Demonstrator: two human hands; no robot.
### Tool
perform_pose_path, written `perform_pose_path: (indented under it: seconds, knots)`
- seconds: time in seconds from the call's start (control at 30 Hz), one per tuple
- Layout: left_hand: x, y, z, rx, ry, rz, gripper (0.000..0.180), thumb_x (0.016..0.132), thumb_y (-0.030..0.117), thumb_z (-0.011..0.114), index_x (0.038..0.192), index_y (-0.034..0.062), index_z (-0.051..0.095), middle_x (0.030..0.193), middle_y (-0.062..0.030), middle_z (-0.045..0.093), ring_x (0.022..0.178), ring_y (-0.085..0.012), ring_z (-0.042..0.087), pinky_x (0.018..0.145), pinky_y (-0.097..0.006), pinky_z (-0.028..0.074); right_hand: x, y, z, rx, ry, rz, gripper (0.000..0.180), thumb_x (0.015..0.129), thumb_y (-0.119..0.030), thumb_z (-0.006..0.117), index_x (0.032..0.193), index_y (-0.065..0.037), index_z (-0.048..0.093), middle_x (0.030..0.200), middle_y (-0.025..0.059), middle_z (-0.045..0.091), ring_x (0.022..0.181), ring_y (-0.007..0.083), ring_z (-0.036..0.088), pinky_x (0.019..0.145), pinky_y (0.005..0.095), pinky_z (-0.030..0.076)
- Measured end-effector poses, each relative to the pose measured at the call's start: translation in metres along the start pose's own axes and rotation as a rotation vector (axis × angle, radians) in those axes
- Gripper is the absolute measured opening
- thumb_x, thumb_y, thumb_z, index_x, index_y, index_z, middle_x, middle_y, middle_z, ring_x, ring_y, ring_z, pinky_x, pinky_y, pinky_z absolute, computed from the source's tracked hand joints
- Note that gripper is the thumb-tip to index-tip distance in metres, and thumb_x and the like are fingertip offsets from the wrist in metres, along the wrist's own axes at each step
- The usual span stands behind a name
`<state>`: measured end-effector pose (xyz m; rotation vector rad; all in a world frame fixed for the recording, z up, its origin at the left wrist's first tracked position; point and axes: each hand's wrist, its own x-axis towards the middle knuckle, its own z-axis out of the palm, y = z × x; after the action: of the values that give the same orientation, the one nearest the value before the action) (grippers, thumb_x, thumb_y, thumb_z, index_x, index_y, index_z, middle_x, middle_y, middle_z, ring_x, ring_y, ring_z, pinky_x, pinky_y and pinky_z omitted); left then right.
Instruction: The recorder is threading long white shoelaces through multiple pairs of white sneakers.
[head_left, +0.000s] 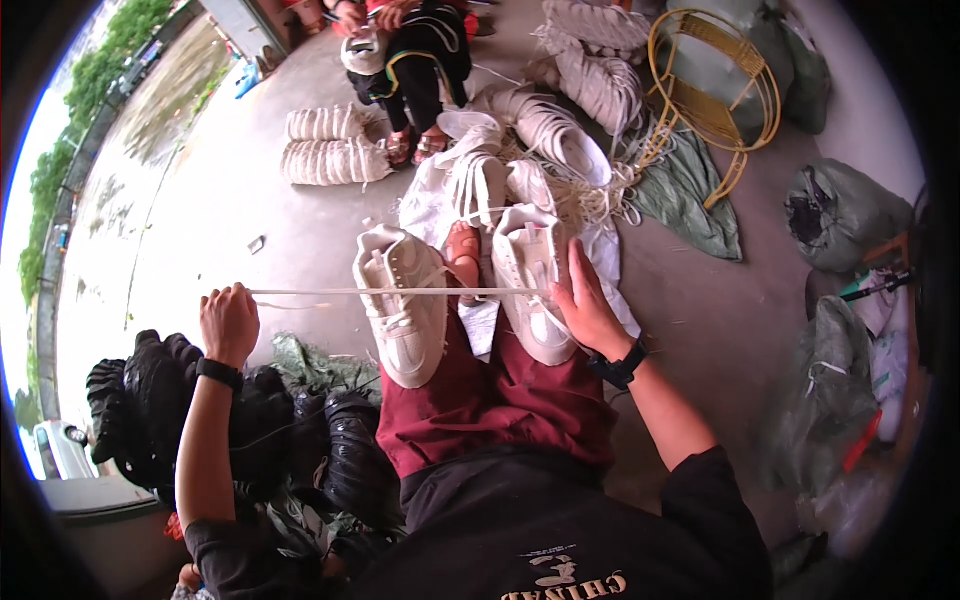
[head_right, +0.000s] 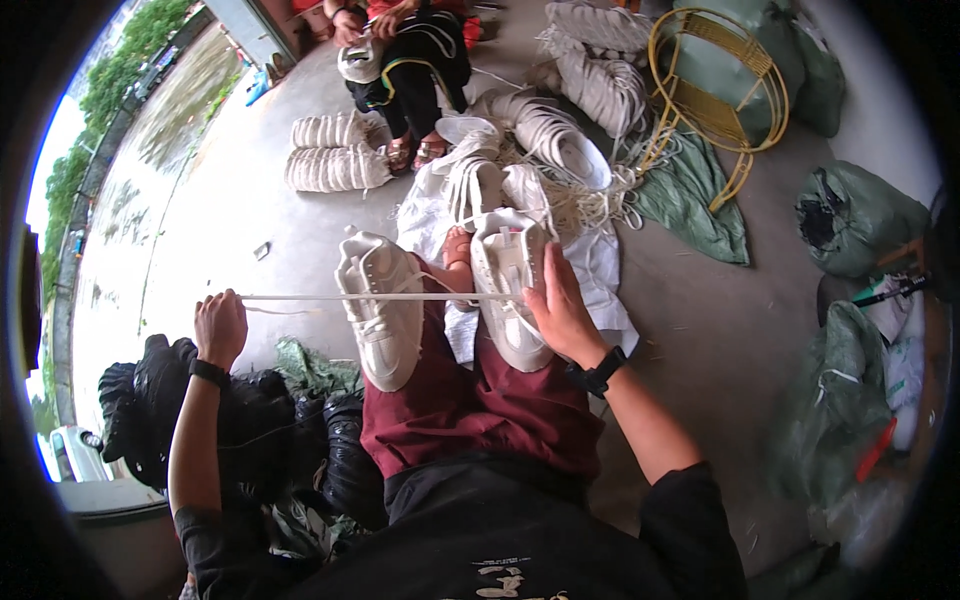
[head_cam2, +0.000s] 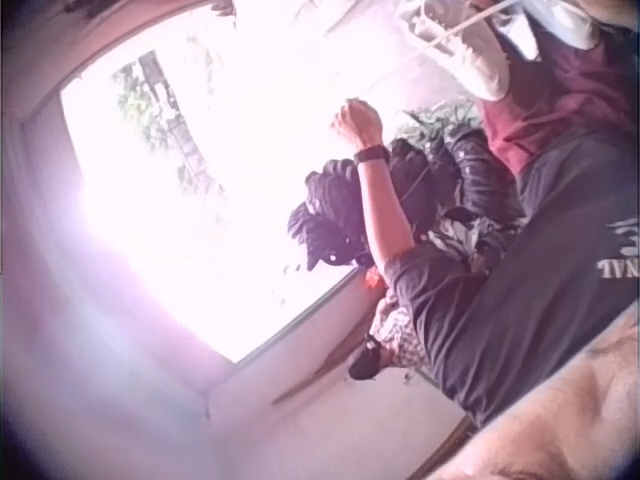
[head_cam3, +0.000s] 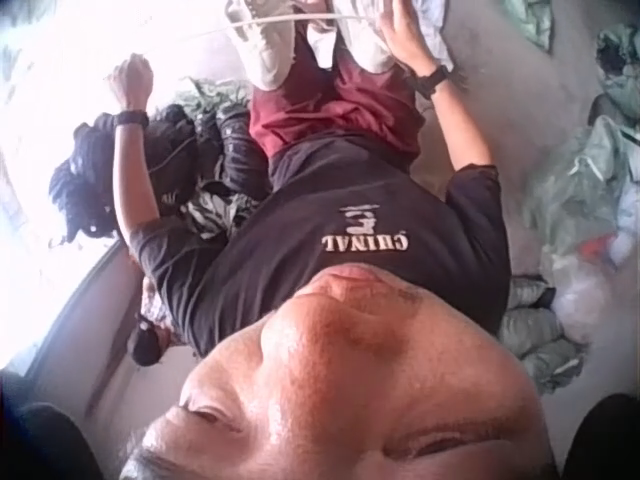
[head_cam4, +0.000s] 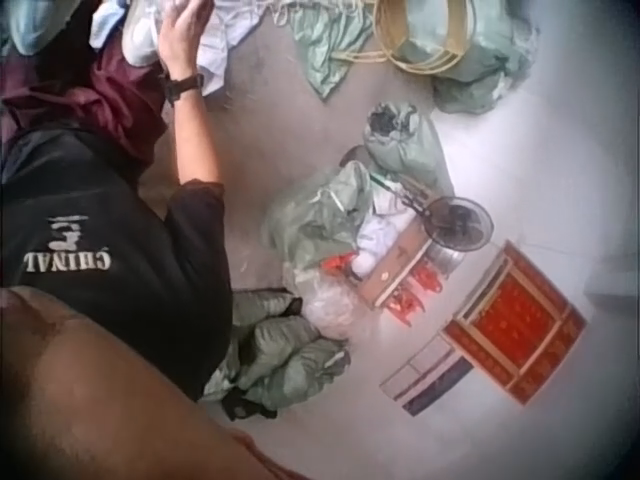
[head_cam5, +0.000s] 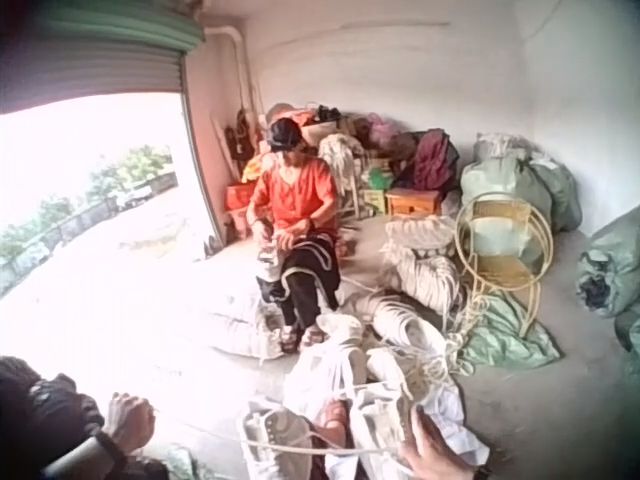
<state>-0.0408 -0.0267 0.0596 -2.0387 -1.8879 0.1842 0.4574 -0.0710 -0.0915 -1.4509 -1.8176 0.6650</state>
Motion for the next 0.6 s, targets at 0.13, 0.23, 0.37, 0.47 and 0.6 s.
perform_pose_path:
  seconds: [0.13,0.23,0.37,0.47,0.6]
  knots:
    - [-0.008,-0.058,0.01,0.076,-0.105,-0.015,0.017,0.088,0.02,0.055,0.084,0.004,0.06,0.08,-0.0165,0.067,0.084,-0.0327,0.065,0.08,-0.046,0.048,-0.003,-0.011,0.014,0.097,-0.036,0.044,0.067,0.099,-0.017,0.048,0.15,0.007,0.01,0.157,0.0261,0.014,0.147,0.0327,0.014,0.118,0.0354,0.013]
    - [-0.024,-0.117,0.012,0.106,-0.109,-0.031,0.017,0.088,0.019,0.052,0.085,0.0042,0.06,0.074,-0.0166,0.066,0.077,-0.0349,0.066,0.074,-0.048,0.05,-0.007,-0.031,0.019,0.098,-0.062,0.045,0.067,0.099,-0.018,0.046,0.149,0.009,0.01,0.154,0.0311,0.016,0.145,0.0393,0.017,0.118,0.0401,0.016]
    - [-0.036,-0.174,-0.004,0.087,-0.209,-0.16,0.023,0.092,0.023,0.049,0.089,0.003,0.061,0.079,-0.0194,0.069,0.078,-0.0368,0.068,0.072,-0.048,0.053,-0.019,-0.058,0.019,0.111,-0.087,0.055,0.067,0.1,-0.018,0.046,0.149,0.007,0.008,0.155,0.0292,0.013,0.146,0.0379,0.014,0.118,0.0394,0.015]
    - [-0.059,-0.214,-0.019,0.127,-0.216,-0.244,0.027,0.094,0.023,0.045,0.092,0.0023,0.061,0.082,-0.0209,0.069,0.079,-0.0379,0.068,0.073,-0.049,0.053,-0.022,-0.074,0.021,0.08,-0.112,0.06,0.067,0.1,-0.021,0.044,0.15,0.006,0.008,0.156,0.0282,0.012,0.146,0.0375,0.013,0.118,0.0391,0.014]
    - [-0.083,-0.259,-0.032,0.144,-0.255,-0.356,0.029,0.093,0.022,0.042,0.095,0.0017,0.062,0.089,-0.0228,0.069,0.087,-0.0387,0.068,0.077,-0.048,0.053,-0.027,-0.088,0.025,0.106,-0.124,0.068,0.066,0.101,-0.02,0.043,0.151,0.004,0.008,0.157,0.0258,0.009,0.147,0.0357,0.008,0.119,0.0399,0.01]
